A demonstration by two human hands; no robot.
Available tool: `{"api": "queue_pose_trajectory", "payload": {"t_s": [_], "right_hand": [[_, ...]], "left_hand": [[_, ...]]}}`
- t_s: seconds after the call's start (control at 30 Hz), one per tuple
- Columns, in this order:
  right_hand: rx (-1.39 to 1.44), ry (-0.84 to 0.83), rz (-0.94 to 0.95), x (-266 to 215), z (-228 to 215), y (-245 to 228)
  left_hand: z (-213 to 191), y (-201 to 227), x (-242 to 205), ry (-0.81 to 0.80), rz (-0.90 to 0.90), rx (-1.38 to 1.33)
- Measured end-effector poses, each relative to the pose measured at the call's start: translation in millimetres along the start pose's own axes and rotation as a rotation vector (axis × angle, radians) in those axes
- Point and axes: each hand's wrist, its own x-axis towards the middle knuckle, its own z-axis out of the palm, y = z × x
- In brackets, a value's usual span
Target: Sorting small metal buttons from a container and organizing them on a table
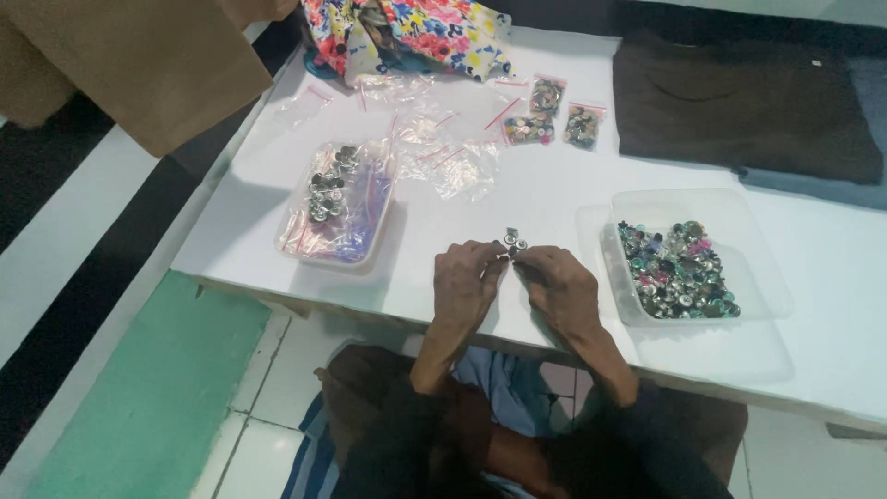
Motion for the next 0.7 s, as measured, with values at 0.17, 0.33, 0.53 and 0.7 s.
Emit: {"api": "queue_pose_trajectory", "payload": {"t_s": [0.17, 0.33, 0.53, 0.7], "right_hand": [[0.133, 0.065, 0.071, -0.5, -0.6, -7.2], [0.219, -0.009, 0.127, 10.2, -0.5, 5.2], [0.152, -0.176, 0.004, 29.3, 9.1, 35.5], [0.133, -0.151, 0.010, 31.8, -3.7, 7.9]], "left_hand": [[-0.2, -8.9, -3.8, -0.013, 0.003, -0.154], [2.6, -18.2, 6.8, -0.068, 0.006, -0.186], [1.3, -27.7, 29.5, -0.277, 0.015, -0.255], [-2.3, -24.0, 27.3, -0.268, 0.022, -0.193]]}}
